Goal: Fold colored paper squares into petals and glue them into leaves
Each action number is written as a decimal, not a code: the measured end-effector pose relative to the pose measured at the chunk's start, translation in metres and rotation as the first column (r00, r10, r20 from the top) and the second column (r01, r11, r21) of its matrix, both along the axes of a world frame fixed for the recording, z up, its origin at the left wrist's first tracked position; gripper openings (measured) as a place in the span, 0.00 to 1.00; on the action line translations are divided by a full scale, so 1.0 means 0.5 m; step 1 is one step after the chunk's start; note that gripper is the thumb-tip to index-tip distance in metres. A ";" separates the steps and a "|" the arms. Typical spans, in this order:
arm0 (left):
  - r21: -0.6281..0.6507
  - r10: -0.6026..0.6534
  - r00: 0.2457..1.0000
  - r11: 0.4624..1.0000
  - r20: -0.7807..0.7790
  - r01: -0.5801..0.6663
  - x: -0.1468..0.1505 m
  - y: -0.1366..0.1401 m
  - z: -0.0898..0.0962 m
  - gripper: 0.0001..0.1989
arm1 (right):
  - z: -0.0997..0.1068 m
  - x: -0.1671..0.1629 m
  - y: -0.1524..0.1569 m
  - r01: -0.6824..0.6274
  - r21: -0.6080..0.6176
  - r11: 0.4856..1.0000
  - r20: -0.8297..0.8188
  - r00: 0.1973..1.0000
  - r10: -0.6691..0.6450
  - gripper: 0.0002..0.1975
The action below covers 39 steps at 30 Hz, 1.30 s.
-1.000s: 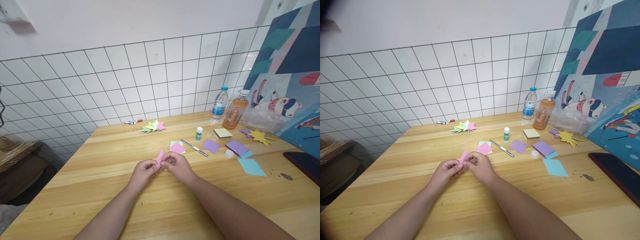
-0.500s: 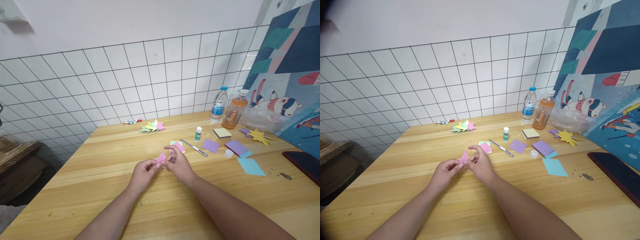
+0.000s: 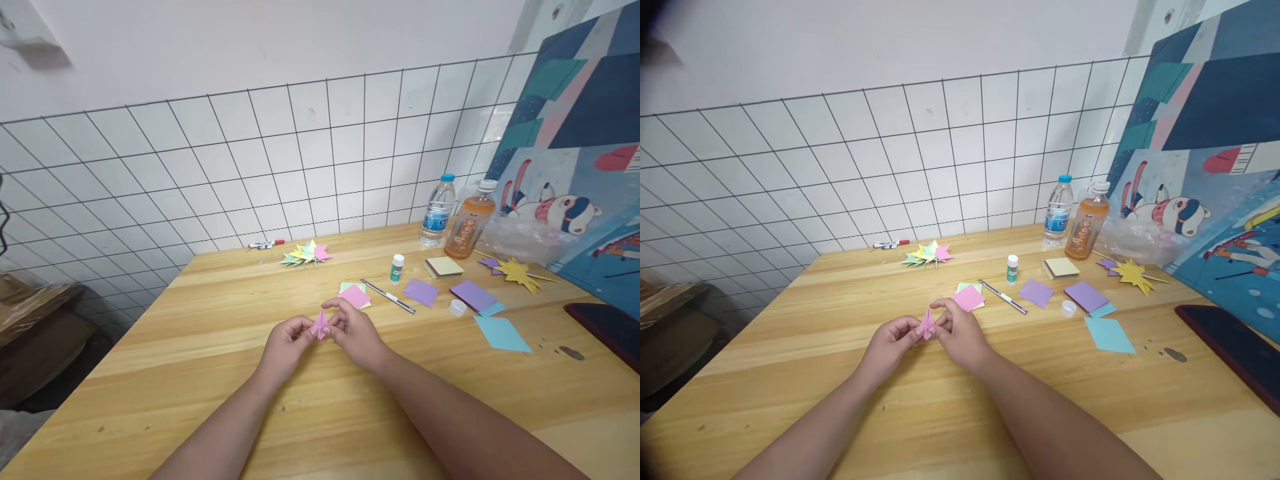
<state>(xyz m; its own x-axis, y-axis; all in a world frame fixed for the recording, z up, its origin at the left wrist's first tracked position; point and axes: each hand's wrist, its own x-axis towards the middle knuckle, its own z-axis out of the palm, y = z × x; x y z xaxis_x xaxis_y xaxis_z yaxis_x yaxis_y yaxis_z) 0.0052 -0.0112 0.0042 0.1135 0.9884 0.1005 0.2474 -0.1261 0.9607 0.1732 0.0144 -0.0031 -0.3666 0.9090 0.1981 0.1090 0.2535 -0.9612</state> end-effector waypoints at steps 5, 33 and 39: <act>0.060 0.042 0.991 0.998 -0.128 -0.035 -0.002 0.001 -0.006 0.10 | 0.000 0.000 0.004 0.046 -0.029 0.999 -0.001 0.999 -0.046 0.13; 0.335 0.138 0.781 0.937 -0.610 0.097 0.010 -0.020 0.022 0.10 | -0.012 -0.004 0.008 -0.007 -0.084 0.996 0.044 0.999 0.011 0.06; 0.265 0.131 0.818 0.964 -0.560 0.027 0.017 -0.021 0.022 0.10 | -0.012 -0.002 0.005 0.048 -0.002 0.999 0.160 0.986 -0.047 0.04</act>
<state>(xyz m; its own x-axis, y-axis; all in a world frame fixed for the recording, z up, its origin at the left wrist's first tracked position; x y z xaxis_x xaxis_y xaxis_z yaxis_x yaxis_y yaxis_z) 0.0138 -0.0216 0.0152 0.1773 0.9441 0.2778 0.7505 -0.3123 0.5824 0.1723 0.0168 -0.0093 -0.3493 0.9272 0.1355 0.2731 0.2391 -0.9318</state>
